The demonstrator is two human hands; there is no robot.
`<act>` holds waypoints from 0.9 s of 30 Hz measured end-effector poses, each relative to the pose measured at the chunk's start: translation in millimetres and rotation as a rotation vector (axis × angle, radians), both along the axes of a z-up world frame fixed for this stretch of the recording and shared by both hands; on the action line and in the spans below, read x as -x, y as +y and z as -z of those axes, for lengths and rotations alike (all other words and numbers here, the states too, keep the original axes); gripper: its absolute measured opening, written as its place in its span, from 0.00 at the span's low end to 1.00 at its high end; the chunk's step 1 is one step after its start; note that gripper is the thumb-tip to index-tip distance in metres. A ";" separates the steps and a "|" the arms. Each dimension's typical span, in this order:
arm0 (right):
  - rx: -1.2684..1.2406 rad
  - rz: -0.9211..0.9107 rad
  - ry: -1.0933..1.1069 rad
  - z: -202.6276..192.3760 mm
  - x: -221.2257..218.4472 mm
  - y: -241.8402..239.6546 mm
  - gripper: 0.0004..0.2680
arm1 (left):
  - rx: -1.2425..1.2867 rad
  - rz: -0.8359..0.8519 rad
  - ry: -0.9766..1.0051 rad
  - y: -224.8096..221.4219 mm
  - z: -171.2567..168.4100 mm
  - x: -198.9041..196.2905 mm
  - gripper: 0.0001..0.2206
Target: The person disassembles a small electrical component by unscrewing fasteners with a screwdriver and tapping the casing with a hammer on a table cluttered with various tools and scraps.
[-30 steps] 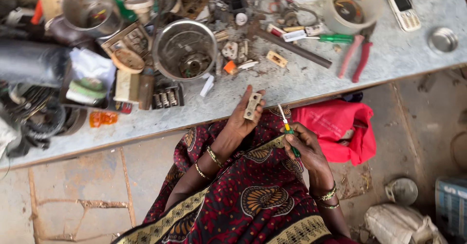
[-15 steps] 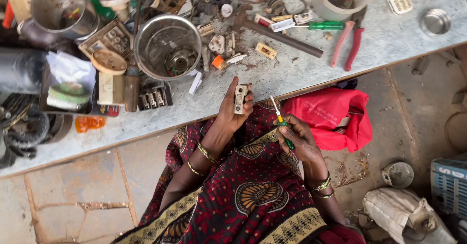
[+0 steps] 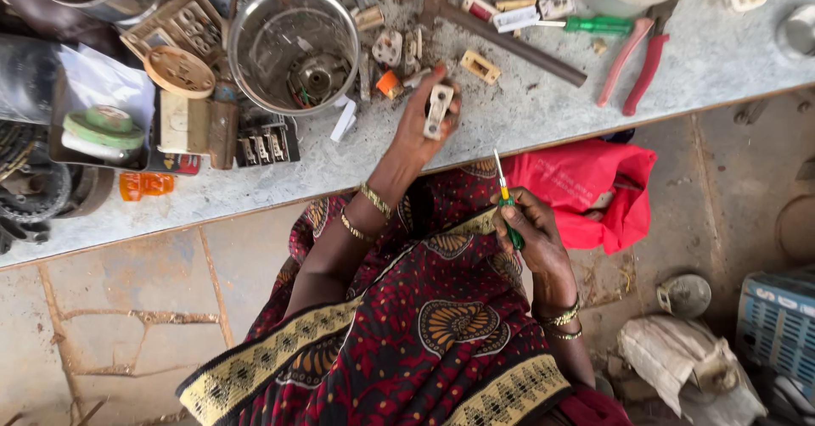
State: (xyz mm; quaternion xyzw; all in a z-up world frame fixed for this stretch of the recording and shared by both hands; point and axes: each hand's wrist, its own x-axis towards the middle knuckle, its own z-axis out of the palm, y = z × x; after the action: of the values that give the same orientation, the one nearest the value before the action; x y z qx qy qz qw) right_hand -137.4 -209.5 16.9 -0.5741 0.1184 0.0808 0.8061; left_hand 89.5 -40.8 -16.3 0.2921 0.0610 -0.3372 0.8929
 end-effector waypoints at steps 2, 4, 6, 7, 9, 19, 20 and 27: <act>-0.048 -0.016 0.021 -1.6 -3.4 3.9 0.10 | 0.059 0.004 0.007 -1.9 10.4 -10.4 0.18; -0.097 -0.041 0.048 -5.9 -10.1 7.6 0.11 | 0.291 0.105 0.008 -2.3 20.3 -14.7 0.19; -0.067 -0.069 0.086 -9.6 -16.6 12.2 0.12 | 0.271 0.101 -0.003 -0.5 28.2 -16.5 0.19; -0.072 -0.079 0.110 -11.0 -19.1 15.9 0.12 | 0.254 0.109 -0.035 0.7 30.7 -14.7 0.18; -0.136 -0.108 0.024 -13.1 -30.0 22.8 0.15 | 0.204 0.100 -0.039 1.1 28.9 -13.2 0.18; -0.192 -0.053 0.004 -13.6 -43.3 33.0 0.16 | -0.071 -0.023 -0.390 1.9 6.1 -7.9 0.29; -0.199 -0.040 -0.010 -13.6 -45.0 33.1 0.16 | -0.076 -0.022 -0.385 1.6 6.9 -7.5 0.29; -0.373 0.010 0.008 -2.1 -56.0 26.1 0.16 | -0.225 -0.071 -0.532 -3.5 18.0 -4.9 0.26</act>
State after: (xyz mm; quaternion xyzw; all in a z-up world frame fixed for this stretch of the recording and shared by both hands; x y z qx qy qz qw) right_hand -81.5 -183.4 19.0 -0.4137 0.1072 0.0997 0.8986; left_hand 94.4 -44.3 -34.2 0.4651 -0.1280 -0.2085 0.8508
